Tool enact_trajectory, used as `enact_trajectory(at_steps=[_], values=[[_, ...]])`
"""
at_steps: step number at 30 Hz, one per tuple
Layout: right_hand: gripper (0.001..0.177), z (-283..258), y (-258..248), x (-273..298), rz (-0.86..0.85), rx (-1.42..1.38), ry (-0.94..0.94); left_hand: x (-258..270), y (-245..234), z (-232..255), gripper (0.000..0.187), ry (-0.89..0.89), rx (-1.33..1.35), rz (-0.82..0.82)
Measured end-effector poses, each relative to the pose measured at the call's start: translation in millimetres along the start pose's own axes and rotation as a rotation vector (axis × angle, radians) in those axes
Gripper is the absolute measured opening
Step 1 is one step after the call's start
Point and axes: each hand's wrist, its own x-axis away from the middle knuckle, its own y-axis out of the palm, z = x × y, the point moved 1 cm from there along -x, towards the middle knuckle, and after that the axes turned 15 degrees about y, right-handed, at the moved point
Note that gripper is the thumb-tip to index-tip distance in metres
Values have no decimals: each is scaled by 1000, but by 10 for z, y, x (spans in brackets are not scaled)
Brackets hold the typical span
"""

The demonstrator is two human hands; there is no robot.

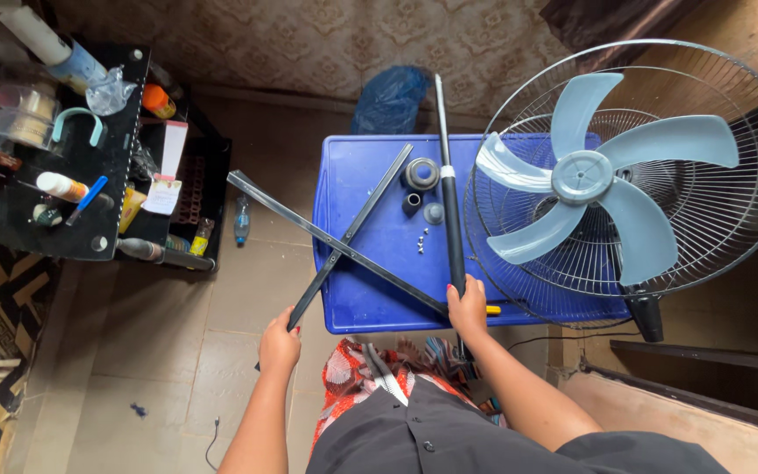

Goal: The person assembles a fan stand by inserting metal rods into a central hub and securing them with a screwdriver. They handle multiple rods, align them, and tighten fasteners to form a stable base structure.

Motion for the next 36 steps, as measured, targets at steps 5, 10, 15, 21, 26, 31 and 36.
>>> enact_trajectory(at_steps=[5,10,15,21,26,31,36], values=[[36,-287,-105,135,6,-159,-118,-38,18,-37,54,10,17,-5],[30,-337,-125,115,-230,-505,174,19,49,-6,54,41,116,12],[29,-435,-267,179,-440,-735,160,147,74,103,54,76,141,-5],[46,-953,-507,283,-659,-726,71,203,180,73,56,133,180,-36],[54,-1489,-616,391,-929,-857,196,191,176,16,61,223,215,-100],[58,-1839,-563,414,-961,-824,201,120,102,-53,70,180,218,-173],[49,-1974,-301,190,-903,-648,-44,-53,-66,132,61,390,206,70]])
